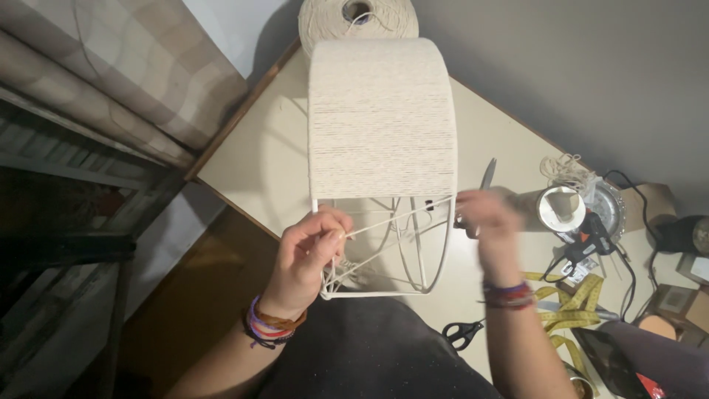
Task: Wrapping twine around a wire lampshade frame to create a decorative cover.
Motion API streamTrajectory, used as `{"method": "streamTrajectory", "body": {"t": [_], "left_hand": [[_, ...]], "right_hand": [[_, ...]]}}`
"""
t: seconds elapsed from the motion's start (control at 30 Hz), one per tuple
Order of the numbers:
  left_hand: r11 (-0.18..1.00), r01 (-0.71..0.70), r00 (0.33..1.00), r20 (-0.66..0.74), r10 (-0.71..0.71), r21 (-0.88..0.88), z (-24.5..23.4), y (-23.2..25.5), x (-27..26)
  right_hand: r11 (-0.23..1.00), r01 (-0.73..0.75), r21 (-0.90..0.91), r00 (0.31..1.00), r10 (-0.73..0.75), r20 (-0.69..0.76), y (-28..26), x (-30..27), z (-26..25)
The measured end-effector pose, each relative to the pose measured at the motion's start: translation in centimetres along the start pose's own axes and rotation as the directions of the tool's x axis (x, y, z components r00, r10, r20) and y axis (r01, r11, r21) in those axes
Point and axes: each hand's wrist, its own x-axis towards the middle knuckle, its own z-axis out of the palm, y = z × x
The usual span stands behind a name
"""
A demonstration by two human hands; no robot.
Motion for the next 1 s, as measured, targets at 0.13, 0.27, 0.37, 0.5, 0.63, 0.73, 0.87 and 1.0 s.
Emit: {"method": "streamTrajectory", "body": {"t": [0.13, 0.27, 0.37, 0.5, 0.63, 0.73, 0.87, 1.0], "left_hand": [[1.0, 0.0, 1.0, 0.024, 0.0, -0.007, 0.0, 0.1, 0.2], [1.0, 0.007, 1.0, 0.029, -0.007, -0.003, -0.2, 0.1, 0.1], [1.0, 0.019, 0.999, 0.027, -0.019, -0.02, -1.0, -2.6, -0.5], [0.999, 0.019, 0.999, 0.026, -0.018, -0.033, -0.6, -1.4, -0.3], [1.0, 0.01, 0.999, 0.032, -0.01, -0.019, -0.8, -1.4, -0.2], [1.0, 0.011, 0.999, 0.045, -0.011, -0.006, -0.5, -0.2, -0.1], [1.0, 0.014, 0.998, 0.055, -0.013, -0.008, -0.5, -0.3, -0.4], [1.0, 0.011, 0.998, 0.056, -0.011, 0.006, -0.4, -0.4, -0.3]], "right_hand": [[0.873, -0.425, 0.238, 0.612, 0.471, -0.636, -0.1, -1.9, -4.6], [0.703, -0.429, -0.567, 0.901, 0.29, -0.322, -3.1, -0.4, -2.9], [0.876, -0.002, -0.483, 0.992, 0.063, 0.111, -7.9, 2.4, 2.0], [0.818, 0.32, -0.478, 0.845, -0.017, 0.535, -7.5, 3.4, 5.0], [0.996, -0.085, -0.001, 0.993, 0.085, -0.076, -5.5, 3.6, 1.5], [0.9, -0.296, 0.321, 0.761, 0.425, -0.49, -1.6, 1.4, -3.0], [0.711, -0.558, -0.428, 0.828, 0.514, -0.225, -0.7, 0.2, -5.3], [0.836, -0.136, -0.532, 0.98, 0.192, 0.05, -4.9, 1.7, -0.6]]}}
